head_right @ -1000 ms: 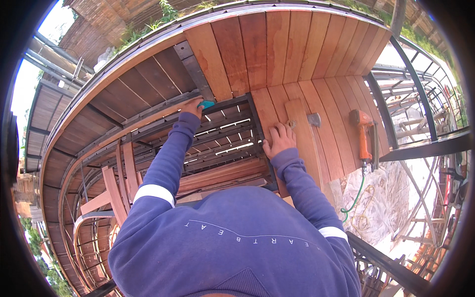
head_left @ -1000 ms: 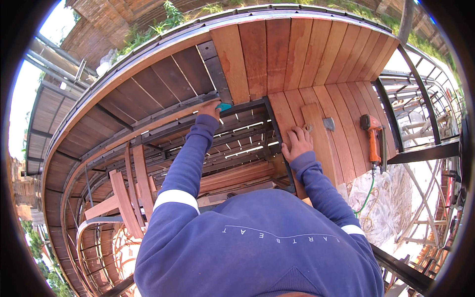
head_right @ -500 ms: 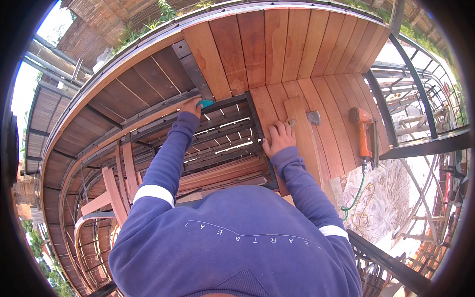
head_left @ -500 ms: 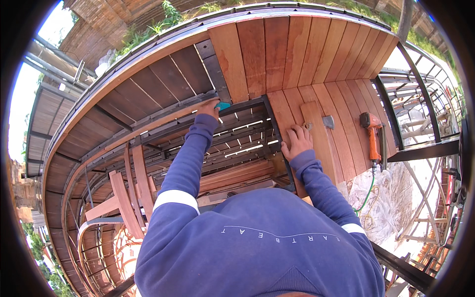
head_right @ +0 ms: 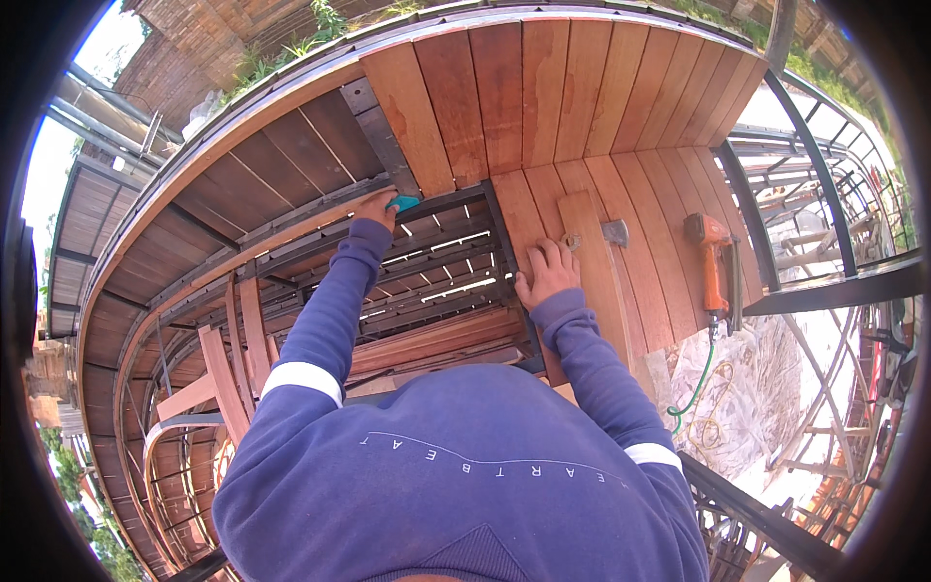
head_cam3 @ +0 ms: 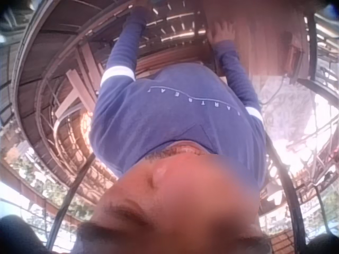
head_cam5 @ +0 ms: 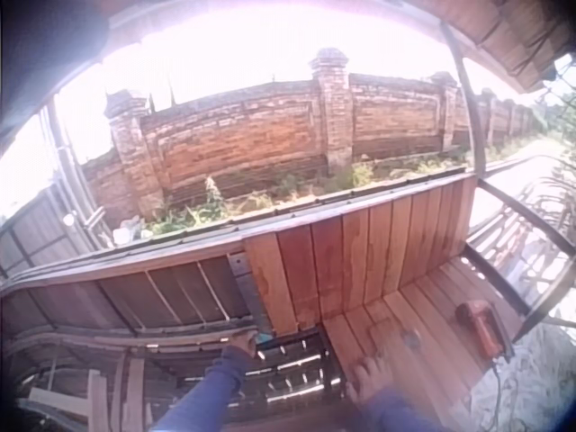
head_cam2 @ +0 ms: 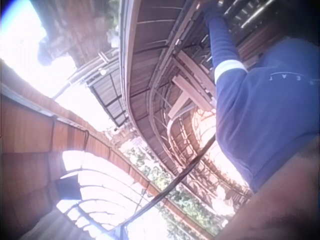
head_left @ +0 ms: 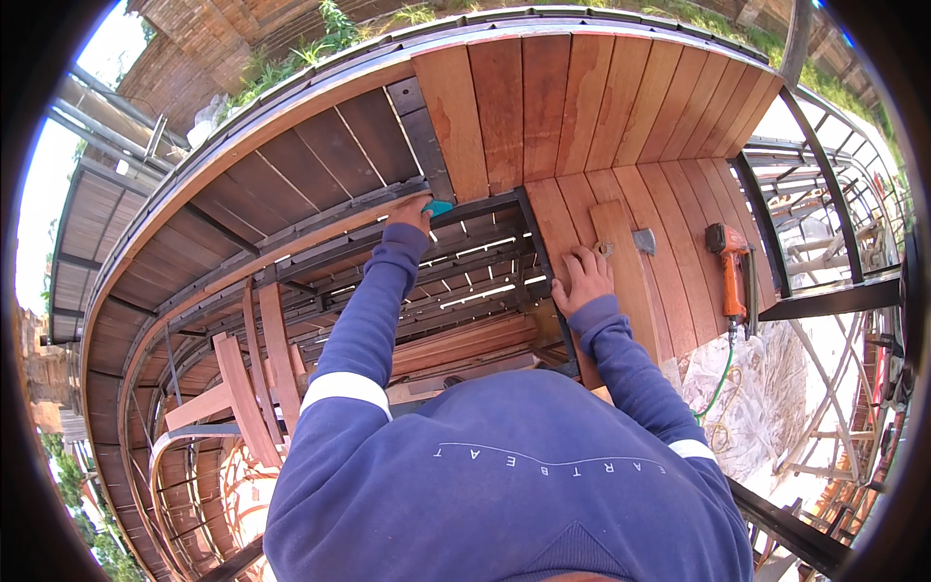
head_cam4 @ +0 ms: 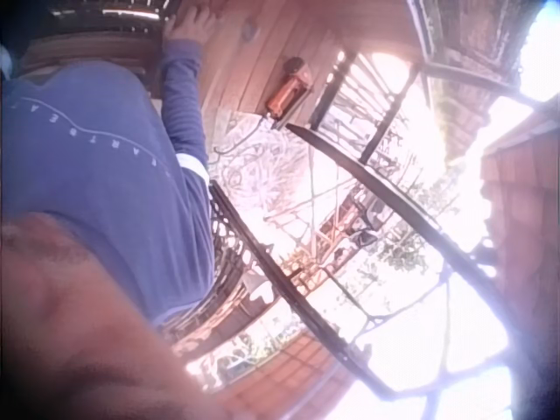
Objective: The person positions wooden slats onto a metal frame and attaches them using a nail gun. The person uses a square ruler to check the alignment of the slats before fastening them.
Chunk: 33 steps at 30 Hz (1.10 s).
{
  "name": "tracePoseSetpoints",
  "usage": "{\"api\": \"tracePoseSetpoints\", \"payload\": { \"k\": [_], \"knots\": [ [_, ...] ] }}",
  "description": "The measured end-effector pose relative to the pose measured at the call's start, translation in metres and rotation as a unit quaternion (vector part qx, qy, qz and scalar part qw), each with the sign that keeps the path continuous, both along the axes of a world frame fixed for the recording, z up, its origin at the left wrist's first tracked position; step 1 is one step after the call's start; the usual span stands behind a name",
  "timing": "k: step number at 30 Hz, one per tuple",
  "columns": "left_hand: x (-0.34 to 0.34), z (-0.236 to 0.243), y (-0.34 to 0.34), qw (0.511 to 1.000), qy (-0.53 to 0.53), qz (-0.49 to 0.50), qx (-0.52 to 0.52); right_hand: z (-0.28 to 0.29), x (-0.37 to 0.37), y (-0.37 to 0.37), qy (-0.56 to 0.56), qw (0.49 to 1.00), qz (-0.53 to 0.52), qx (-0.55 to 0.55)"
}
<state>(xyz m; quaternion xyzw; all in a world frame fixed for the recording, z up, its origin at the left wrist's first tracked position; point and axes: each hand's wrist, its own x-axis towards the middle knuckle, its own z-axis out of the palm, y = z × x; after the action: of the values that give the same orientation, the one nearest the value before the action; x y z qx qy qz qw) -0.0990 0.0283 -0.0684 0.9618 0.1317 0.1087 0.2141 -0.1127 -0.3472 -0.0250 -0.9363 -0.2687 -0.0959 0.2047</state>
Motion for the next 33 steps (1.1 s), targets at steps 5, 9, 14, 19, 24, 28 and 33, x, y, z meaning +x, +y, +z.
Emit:
{"api": "tracePoseSetpoints", "payload": {
  "k": [5,9,14,19,24,28,33],
  "knots": [
    [-0.0006,0.0068,-0.0055,1.000,0.016,0.009,0.006,0.0001,-0.0001,-0.0010,0.003,1.000,0.001,0.004],
    [-0.0023,0.0032,-0.0024,1.000,-0.010,0.004,0.003,-0.0002,0.0001,-0.0002,0.000,1.000,0.002,0.004],
    [-0.0020,0.0014,-0.0040,1.000,-0.015,0.008,-0.003,-0.0009,-0.0003,-0.0009,-0.005,1.000,0.001,0.003],
    [-0.0017,-0.0009,-0.0018,1.000,-0.025,0.001,0.001,0.0001,-0.0003,-0.0003,0.004,1.000,0.000,0.004],
    [-0.0015,-0.0001,-0.0025,1.000,-0.019,-0.001,0.003,-0.0018,0.0000,-0.0010,0.001,1.000,0.000,0.002],
    [-0.0009,0.0016,-0.0025,1.000,0.000,0.004,0.004,-0.0012,0.0000,-0.0014,-0.001,1.000,0.002,0.000],
    [-0.0027,0.0011,-0.0025,1.000,-0.023,-0.004,-0.001,-0.0003,-0.0005,-0.0010,0.005,1.000,0.002,0.003]
  ]
}}
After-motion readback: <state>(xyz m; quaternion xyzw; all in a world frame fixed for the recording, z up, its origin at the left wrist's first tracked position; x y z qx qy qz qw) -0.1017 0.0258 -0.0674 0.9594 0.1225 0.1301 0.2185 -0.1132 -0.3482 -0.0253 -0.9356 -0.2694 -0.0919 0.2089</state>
